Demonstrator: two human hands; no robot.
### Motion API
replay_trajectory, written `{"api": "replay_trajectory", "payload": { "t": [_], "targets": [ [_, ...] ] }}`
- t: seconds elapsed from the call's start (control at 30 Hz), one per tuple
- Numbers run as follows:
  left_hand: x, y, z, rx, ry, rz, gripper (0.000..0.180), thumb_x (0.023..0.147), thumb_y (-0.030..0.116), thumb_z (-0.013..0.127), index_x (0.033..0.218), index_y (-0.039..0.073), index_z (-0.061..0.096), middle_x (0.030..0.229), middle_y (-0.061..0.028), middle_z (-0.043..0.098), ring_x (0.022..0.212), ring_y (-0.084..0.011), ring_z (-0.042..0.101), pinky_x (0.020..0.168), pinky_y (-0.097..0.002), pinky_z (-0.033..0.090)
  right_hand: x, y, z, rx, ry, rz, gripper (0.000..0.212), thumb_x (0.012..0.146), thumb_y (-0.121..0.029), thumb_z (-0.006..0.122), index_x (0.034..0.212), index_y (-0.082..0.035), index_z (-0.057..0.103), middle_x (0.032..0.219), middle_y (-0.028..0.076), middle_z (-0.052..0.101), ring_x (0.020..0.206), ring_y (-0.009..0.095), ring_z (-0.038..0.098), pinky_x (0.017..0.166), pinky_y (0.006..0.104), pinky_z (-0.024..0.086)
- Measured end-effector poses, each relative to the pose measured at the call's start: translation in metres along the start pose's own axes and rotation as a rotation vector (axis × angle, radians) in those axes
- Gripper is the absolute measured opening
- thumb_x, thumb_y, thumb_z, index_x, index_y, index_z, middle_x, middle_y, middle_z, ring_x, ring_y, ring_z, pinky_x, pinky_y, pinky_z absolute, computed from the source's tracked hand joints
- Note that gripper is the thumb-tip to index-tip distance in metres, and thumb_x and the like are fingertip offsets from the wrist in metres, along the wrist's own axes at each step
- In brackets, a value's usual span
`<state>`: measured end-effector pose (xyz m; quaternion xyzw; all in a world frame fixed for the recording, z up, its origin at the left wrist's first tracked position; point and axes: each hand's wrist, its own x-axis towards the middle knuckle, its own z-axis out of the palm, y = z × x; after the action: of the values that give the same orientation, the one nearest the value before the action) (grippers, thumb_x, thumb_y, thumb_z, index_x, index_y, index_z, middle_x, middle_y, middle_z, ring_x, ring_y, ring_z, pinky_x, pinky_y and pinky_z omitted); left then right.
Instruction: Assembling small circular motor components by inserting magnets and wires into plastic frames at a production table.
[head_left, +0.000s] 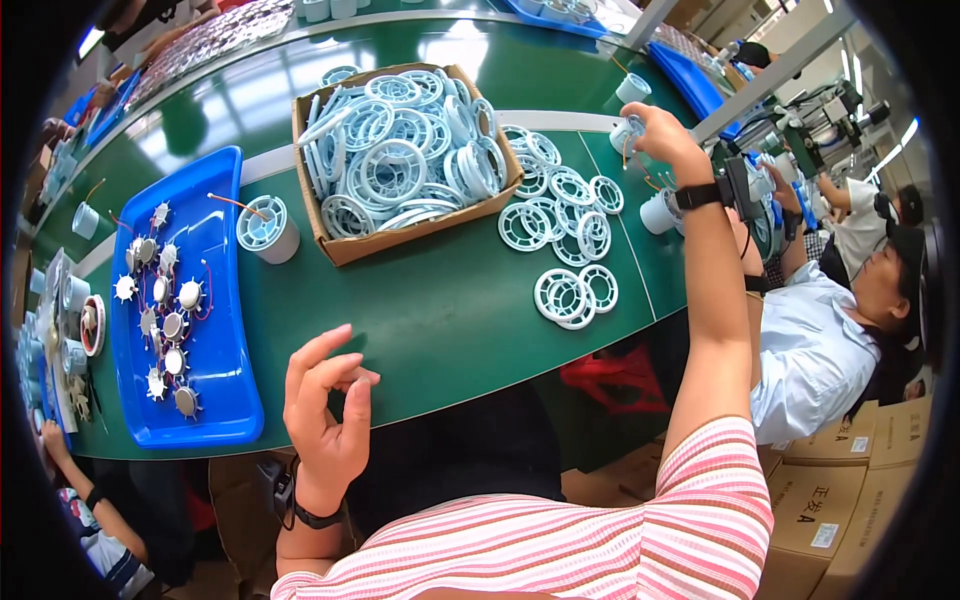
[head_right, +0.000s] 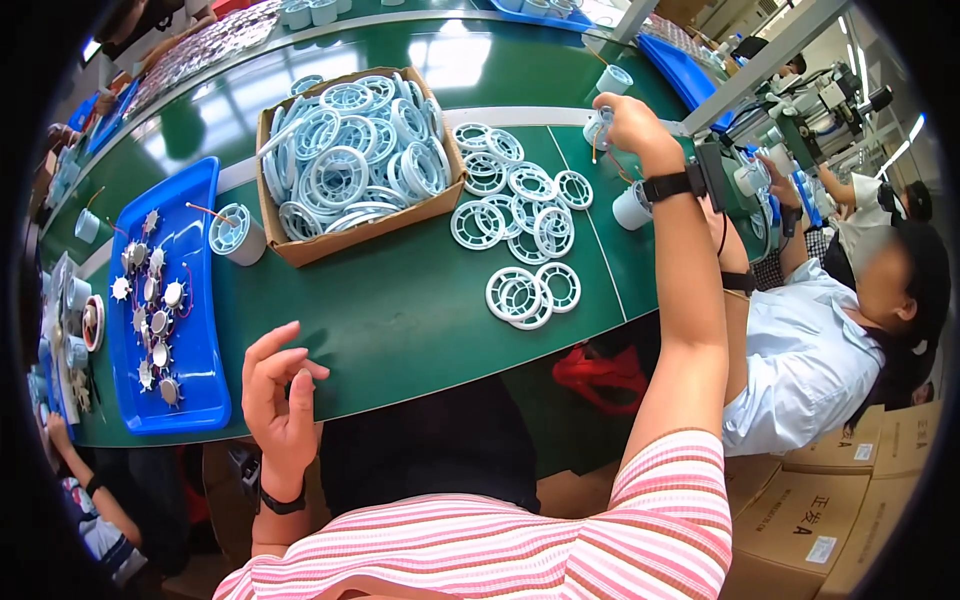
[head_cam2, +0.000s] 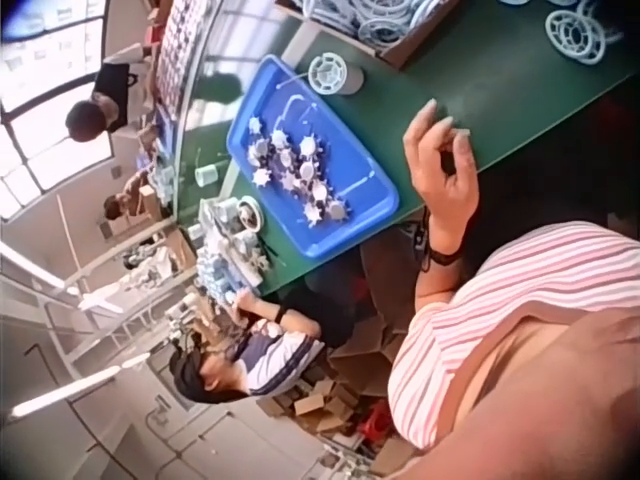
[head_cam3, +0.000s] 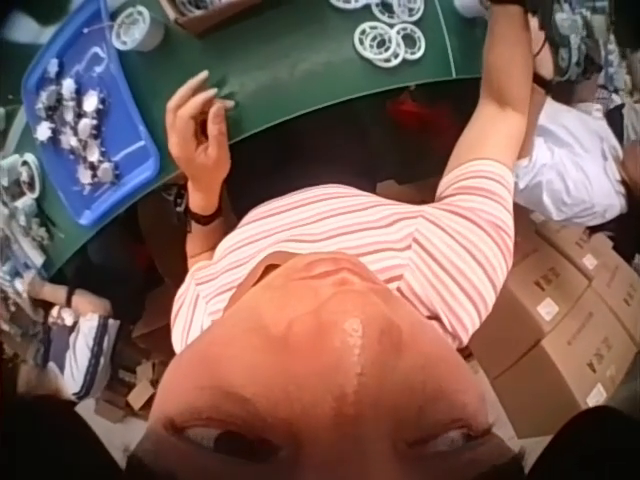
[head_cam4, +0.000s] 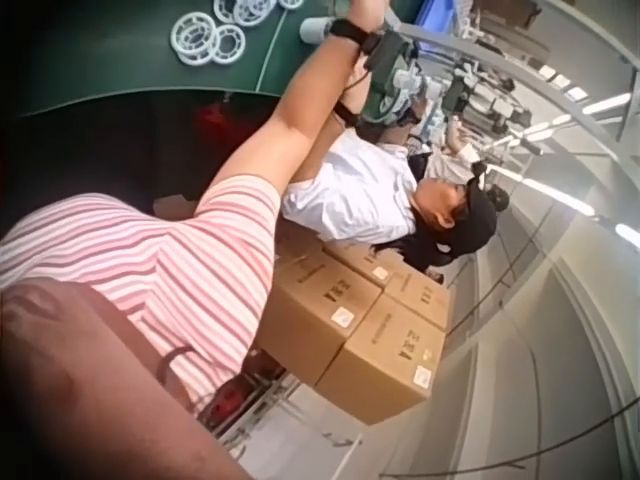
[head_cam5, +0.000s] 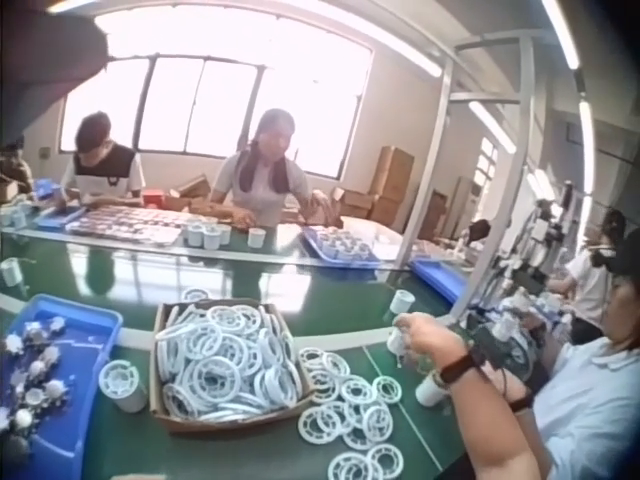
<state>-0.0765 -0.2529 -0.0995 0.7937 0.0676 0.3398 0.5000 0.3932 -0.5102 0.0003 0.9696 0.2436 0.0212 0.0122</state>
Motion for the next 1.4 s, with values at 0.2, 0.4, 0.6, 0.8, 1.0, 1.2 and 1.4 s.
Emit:
{"api": "replay_trajectory", "payload": {
  "t": [0.2,0.4,0.6,0.8,1.0,1.2,1.4],
  "targets": [
    [-0.003,-0.001,-0.01,-0.052,-0.032,-0.008,0.011,0.098,0.003,0.059,0.107,-0.002,0.062,0.127,-0.0222,0.059,0.079,-0.0167,0.067,0.075,-0.0286,0.054,-0.082,-0.097,-0.016,0.425,0.603,-0.305,0.055,0.077,-0.007,0.078,0.13,-0.012,0.065,0.114,0.015,0.059,0.107,0.031,0.06,0.091,0.0385,0.05],
    [0.0,0.038,-0.016,-0.014,-0.101,0.082,0.009,0.096,-0.002,0.059,0.105,-0.003,0.063,0.119,-0.0233,0.063,0.082,-0.0199,0.067,0.075,-0.0301,0.055,-0.23,-0.23,-0.003,0.753,0.097,-0.711,0.063,0.064,-0.001,0.086,0.124,-0.004,0.068,0.111,0.012,0.057,0.097,0.027,0.06,0.08,0.0337,0.052],
    [0.014,0.06,-0.051,0.43,-0.053,0.033,0.016,0.088,-0.003,0.068,0.104,0.001,0.066,0.107,-0.0149,0.069,0.087,-0.026,0.067,0.077,-0.0329,0.053,-0.244,-0.269,0.043,0.871,0.09,-0.673,0.072,0.066,-0.005,0.088,0.134,-0.004,0.062,0.114,0.014,0.057,0.1,0.03,0.06,0.087,0.0373,0.05],
    [0.037,0.029,-0.119,1.209,-0.035,-0.099,0.022,0.086,0.008,0.072,0.108,0.005,0.069,0.114,-0.009,0.069,0.106,-0.029,0.063,0.09,-0.0399,0.045,-0.247,-0.278,0.066,0.975,0.207,-0.628,0.088,0.073,-0.007,0.087,0.15,-0.003,0.043,0.119,0.016,0.058,0.102,0.032,0.06,0.091,0.0389,0.049],
    [0.085,-0.035,-0.159,1.336,-0.192,-0.148,0.027,0.084,0.018,0.076,0.108,0.007,0.069,0.123,-0.0101,0.065,0.116,-0.0308,0.058,0.099,-0.0439,0.04,-0.249,-0.277,0.073,1.003,0.163,-0.62,0.088,0.076,-0.007,0.084,0.151,-0.002,0.039,0.123,0.017,0.058,0.108,0.033,0.059,0.095,0.0394,0.048],
    [0.085,-0.034,-0.164,1.068,-0.091,0.028,0.031,0.08,0.02,0.079,0.109,0.013,0.068,0.122,-0.0064,0.064,0.121,-0.027,0.055,0.105,-0.0477,0.033,-0.248,-0.274,0.072,1.024,0.162,-0.655,0.082,0.081,-0.008,0.082,0.151,-0.002,0.04,0.126,0.016,0.058,0.112,0.031,0.059,0.098,0.0407,0.047],
    [0.079,0.012,-0.137,0.974,0.156,0.348,0.031,0.081,0.015,0.076,0.11,0.014,0.067,0.123,-0.0034,0.065,0.12,-0.0251,0.058,0.11,-0.0474,0.027,-0.244,-0.253,0.043,1.167,0.275,-0.708,0.072,0.081,-0.006,0.081,0.145,0.0,0.048,0.128,0.017,0.06,0.112,0.03,0.06,0.096,0.041,0.049]
  ]
}}
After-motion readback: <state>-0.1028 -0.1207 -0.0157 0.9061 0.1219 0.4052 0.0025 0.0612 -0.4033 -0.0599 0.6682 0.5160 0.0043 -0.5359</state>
